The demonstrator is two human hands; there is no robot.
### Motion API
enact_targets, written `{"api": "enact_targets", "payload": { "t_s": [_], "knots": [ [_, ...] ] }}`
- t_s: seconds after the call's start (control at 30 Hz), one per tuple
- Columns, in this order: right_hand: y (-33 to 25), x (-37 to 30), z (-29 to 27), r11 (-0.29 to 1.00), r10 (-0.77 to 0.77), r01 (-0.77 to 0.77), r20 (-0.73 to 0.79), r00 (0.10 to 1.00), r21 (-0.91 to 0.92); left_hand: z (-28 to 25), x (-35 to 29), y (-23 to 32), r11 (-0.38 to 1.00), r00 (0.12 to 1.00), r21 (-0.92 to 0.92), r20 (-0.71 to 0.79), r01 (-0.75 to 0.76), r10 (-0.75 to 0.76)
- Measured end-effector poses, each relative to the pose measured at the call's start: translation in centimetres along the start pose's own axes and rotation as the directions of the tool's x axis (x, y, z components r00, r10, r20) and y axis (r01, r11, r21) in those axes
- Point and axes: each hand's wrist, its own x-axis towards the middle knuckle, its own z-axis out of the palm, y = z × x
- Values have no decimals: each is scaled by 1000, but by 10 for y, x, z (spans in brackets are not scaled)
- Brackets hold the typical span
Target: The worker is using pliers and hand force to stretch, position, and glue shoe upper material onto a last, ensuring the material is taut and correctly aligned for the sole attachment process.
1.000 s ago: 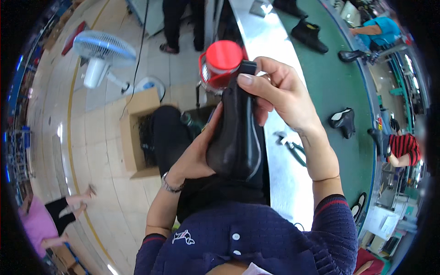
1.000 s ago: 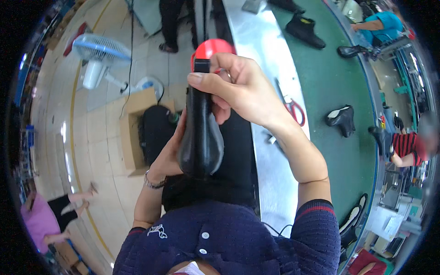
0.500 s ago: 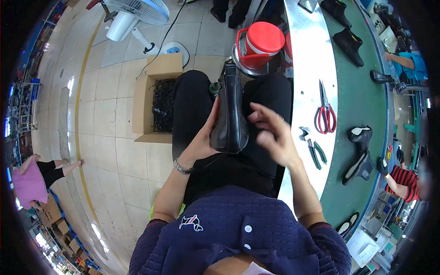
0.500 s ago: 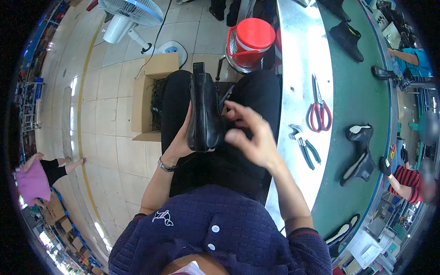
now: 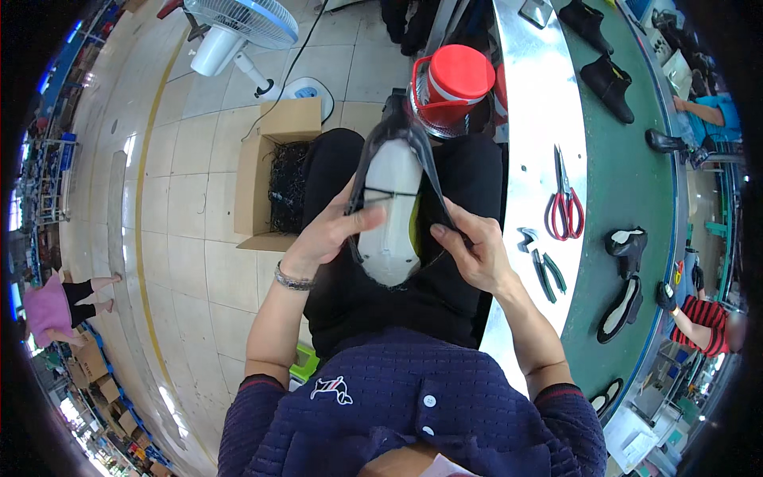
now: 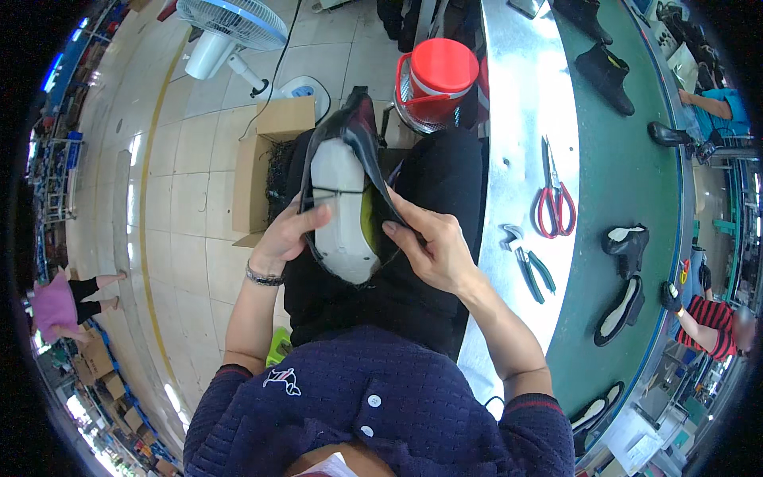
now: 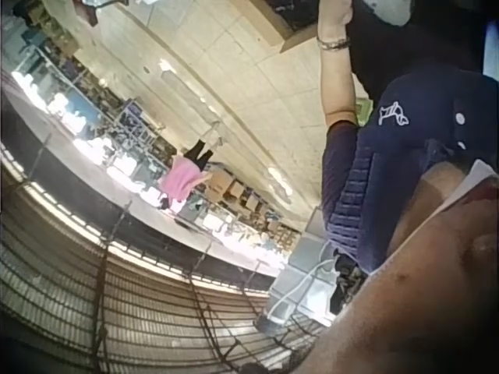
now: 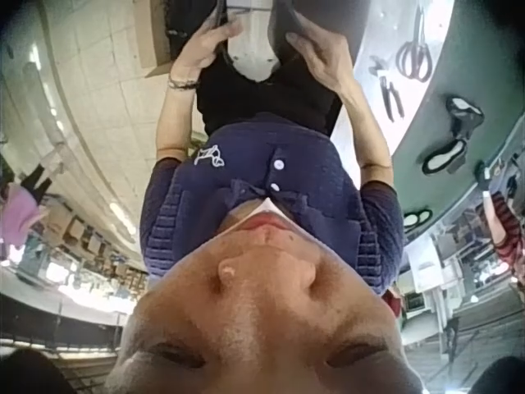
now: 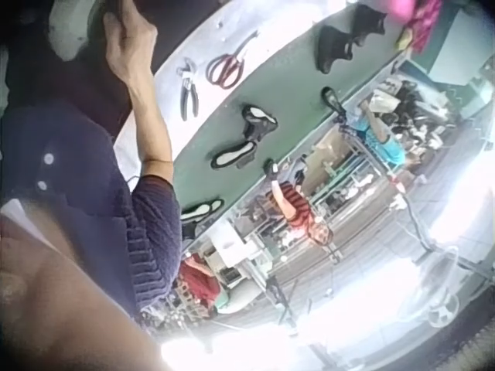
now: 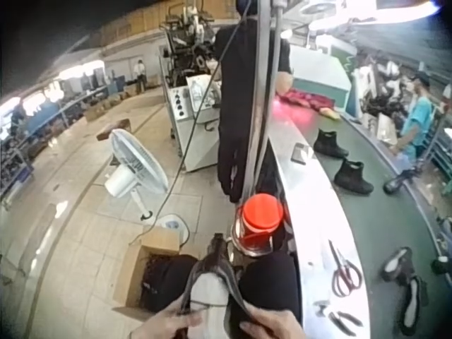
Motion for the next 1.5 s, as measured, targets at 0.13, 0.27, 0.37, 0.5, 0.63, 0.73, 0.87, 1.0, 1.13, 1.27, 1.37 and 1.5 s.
{"api": "enact_targets", "payload": {
  "t_s": [0.13, 0.27, 0.37, 0.5, 0.63, 0.73, 0.87, 1.0, 1.13, 1.27, 1.37, 1.5],
  "knots": [
    [16, -22, 0, 976, 3, -16, 63, 998, 215, 11, 4, -18, 901, 958, 326, 83, -286, 274],
    [-8, -35, -7, 945, 137, -157, 91, 986, 285, 10, -7, -61, 801, 963, 535, 113, -267, 245],
    [-13, -37, -6, 969, 230, -236, 86, 969, 69, 15, -12, -72, 805, 974, 547, 123, -228, 192],
    [-17, -38, 10, 964, 212, -233, 160, 964, 127, 21, -4, -48, 933, 935, -76, 13, -353, 355],
    [-16, -23, 12, 854, 349, -415, 246, 904, 313, 35, 7, -34, 960, 964, 188, -129, -207, 233],
    [-15, -14, 10, 799, 420, -505, 296, 858, 328, 50, 5, -32, 984, 944, 45, -279, -173, 179],
    [-31, 7, 1, 828, 421, -535, 442, 792, 169, 51, 2, -36, 990, 931, 58, -337, -129, 141],
    [-45, 15, 0, 846, 502, -520, 500, 706, -116, 44, 3, -44, 987, 934, 75, -318, -143, 160],
    [-26, 6, 1, 904, 328, -405, 388, 861, 135, 37, 3, -52, 977, 935, 47, -283, -209, 213],
    [-40, 15, 1, 880, 433, -475, 447, 783, -21, 33, 0, -66, 964, 926, 184, -294, -190, 238],
    [-36, 9, 7, 963, 265, -220, 404, 876, -155, 37, -2, -65, 968, 927, 150, -292, -200, 236],
    [-43, 14, 13, 911, 367, -217, 450, 814, -351, 32, 3, -61, 962, 937, 190, -253, -198, 243]
  ]
}}
